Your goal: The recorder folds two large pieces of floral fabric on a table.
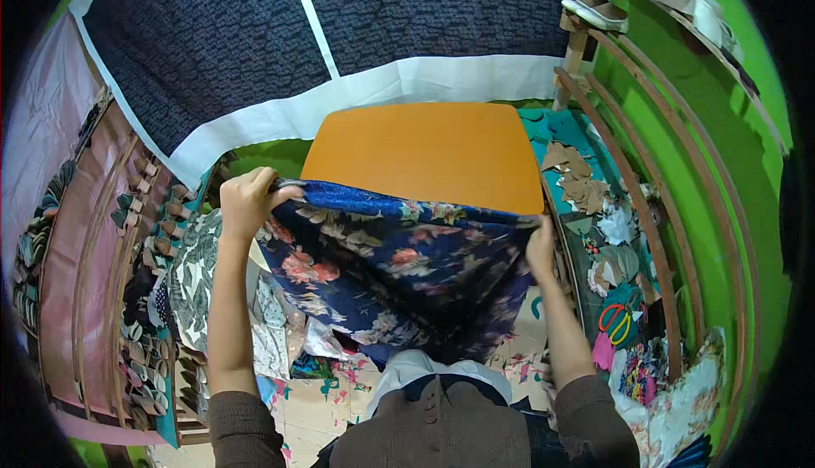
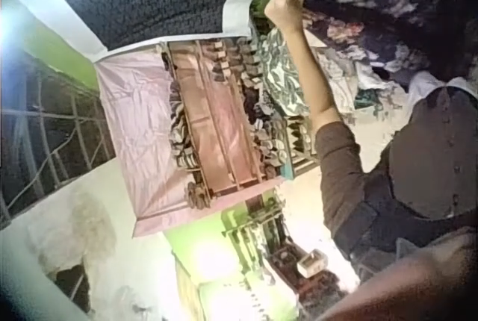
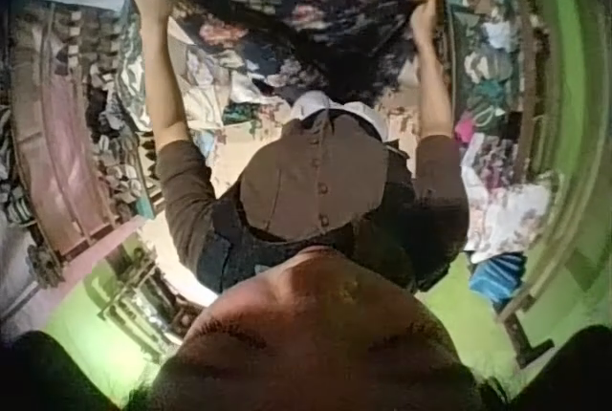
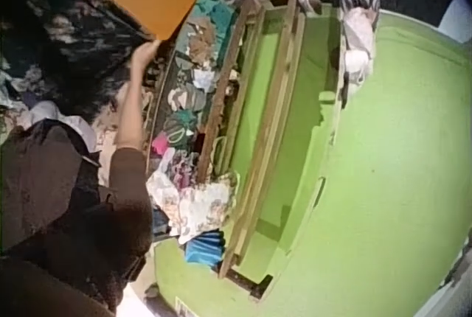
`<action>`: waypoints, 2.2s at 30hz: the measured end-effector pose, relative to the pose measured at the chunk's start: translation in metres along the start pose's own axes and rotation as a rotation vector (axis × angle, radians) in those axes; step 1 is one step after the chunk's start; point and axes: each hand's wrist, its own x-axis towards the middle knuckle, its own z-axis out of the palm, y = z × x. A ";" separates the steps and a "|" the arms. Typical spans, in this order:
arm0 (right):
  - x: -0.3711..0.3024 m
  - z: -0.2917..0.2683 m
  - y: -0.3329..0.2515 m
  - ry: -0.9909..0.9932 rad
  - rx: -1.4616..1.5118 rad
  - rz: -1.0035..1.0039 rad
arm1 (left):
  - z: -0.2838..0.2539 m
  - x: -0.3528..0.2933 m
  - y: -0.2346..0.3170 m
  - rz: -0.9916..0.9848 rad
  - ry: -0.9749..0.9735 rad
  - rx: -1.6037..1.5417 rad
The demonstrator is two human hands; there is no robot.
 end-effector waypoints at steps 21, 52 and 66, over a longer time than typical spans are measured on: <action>0.378 0.073 -0.123 0.272 -0.859 -0.572 | 0.263 0.113 -0.184 -0.072 -0.314 -0.042; 0.168 0.264 -0.017 -0.707 -0.707 -0.161 | 0.368 -0.023 0.050 -0.521 -0.805 -0.264; 0.095 0.237 -0.040 -0.515 -0.684 -0.306 | 0.271 -0.095 0.078 -0.577 -0.688 -0.351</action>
